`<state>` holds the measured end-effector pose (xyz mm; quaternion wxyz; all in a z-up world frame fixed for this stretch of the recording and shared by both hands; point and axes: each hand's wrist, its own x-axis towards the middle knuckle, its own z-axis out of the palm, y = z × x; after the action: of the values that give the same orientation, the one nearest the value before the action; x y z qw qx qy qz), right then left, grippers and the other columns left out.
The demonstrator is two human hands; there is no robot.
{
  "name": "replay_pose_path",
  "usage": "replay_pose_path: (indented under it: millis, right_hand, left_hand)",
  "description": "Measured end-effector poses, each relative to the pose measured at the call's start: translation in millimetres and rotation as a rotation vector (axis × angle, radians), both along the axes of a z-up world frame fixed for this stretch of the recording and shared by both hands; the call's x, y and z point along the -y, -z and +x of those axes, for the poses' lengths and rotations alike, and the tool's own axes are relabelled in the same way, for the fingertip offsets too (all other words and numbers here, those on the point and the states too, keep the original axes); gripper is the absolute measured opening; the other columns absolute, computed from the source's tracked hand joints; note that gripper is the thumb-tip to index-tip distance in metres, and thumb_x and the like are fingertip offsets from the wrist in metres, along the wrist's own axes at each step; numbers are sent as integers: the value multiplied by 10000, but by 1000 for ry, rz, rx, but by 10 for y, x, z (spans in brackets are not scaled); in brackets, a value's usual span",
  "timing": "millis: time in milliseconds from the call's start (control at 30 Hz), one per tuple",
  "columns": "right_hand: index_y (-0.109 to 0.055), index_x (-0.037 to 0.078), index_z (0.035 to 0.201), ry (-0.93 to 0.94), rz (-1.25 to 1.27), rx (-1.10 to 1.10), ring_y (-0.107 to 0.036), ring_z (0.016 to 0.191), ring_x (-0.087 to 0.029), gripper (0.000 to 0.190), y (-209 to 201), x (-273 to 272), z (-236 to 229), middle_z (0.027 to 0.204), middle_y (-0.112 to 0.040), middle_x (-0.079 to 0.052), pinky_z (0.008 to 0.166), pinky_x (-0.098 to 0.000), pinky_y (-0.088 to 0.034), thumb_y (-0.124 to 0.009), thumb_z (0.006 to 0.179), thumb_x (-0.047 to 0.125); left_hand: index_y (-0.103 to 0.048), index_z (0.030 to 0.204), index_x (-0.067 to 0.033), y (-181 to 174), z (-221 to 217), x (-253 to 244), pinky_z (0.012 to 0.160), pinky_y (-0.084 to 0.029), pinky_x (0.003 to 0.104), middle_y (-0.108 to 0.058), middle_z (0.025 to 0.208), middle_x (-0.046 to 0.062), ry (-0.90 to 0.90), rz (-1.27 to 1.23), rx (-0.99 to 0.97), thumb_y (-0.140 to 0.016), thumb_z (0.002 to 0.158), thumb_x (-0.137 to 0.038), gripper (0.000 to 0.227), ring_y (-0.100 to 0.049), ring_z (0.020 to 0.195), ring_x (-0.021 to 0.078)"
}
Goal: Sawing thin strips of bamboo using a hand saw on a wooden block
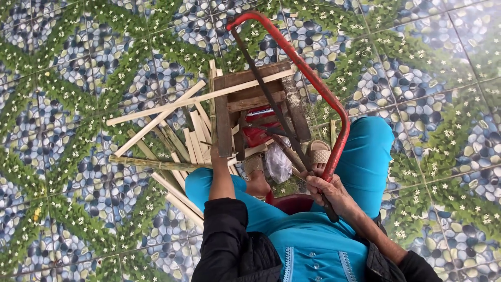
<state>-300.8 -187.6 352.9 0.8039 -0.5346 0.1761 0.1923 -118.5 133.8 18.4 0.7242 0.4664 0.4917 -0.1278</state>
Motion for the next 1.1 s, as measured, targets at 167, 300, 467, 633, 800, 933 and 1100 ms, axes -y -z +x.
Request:
replay_pose_path:
  millis: [167, 300, 467, 633, 800, 933, 1100]
  right_hand:
    - [-573, -4, 624, -21, -40, 1, -451, 287, -195, 331, 177, 50, -60, 394, -456, -155, 303, -272, -366, -668, 925, 94]
    - [-582, -13, 648, -11, -38, 3, -457, 291, -202, 305, 94, 35, -56, 405, -469, -163, 301, -283, -376, -667, 921, 94]
    - [-579, 22, 677, -16, -27, 5, -470, 304, -204, 268, -124, -19, -12, 430, -477, -148, 312, -287, -397, -674, 921, 82]
    - [-607, 21, 733, 7, 0, -33, -494, 320, -223, 206, 281, 69, -110, 485, -508, -157, 320, -308, -424, -683, 920, 64]
    - [-603, 11, 727, -11, 9, -38, -480, 303, -217, 221, 306, 55, -98, 472, -488, -154, 312, -294, -412, -676, 931, 57]
    - [-587, -5, 694, -24, 43, -24, -455, 303, -195, 265, 90, 51, -26, 448, -473, -149, 303, -274, -385, -677, 933, 64]
    - [-599, -15, 715, -7, 76, -9, -456, 300, -202, 217, 127, 82, -28, 461, -479, -160, 308, -294, -415, -685, 911, 25]
  left_hand:
    - [-400, 1451, -244, -257, -74, 39, 879, -528, 396, -579, 1177, 100, -50, 7, 37, -545, 999, -307, 479, -583, 975, 250]
    - [-364, 1465, -270, -511, -79, 199, 805, -540, 393, -588, 1127, 100, -52, 3, 67, -583, 978, -258, 534, -576, 889, 248]
    - [-320, 1483, -302, -580, -119, 228, 712, -556, 390, -600, 1065, 101, -92, 2, 100, -631, 953, -197, 623, -567, 783, 245]
    - [-277, 1500, -333, -445, -146, 166, 620, -571, 387, -612, 1003, 101, -171, 7, 139, -680, 927, -135, 728, -559, 676, 243]
    - [-233, 1517, -365, -365, -350, 131, 527, -587, 383, -624, 942, 102, -272, 19, 167, -728, 902, -74, 842, -550, 569, 240]
    - [-198, 1531, -391, 20, -635, 89, 453, -600, 380, -634, 892, 102, -389, 13, 188, -766, 881, -25, 938, -543, 484, 238]
    - [-441, 1369, -183, 439, -824, 718, 411, -565, 376, -579, 884, 156, -573, -141, 209, -856, 770, 13, 755, -545, 519, 253]
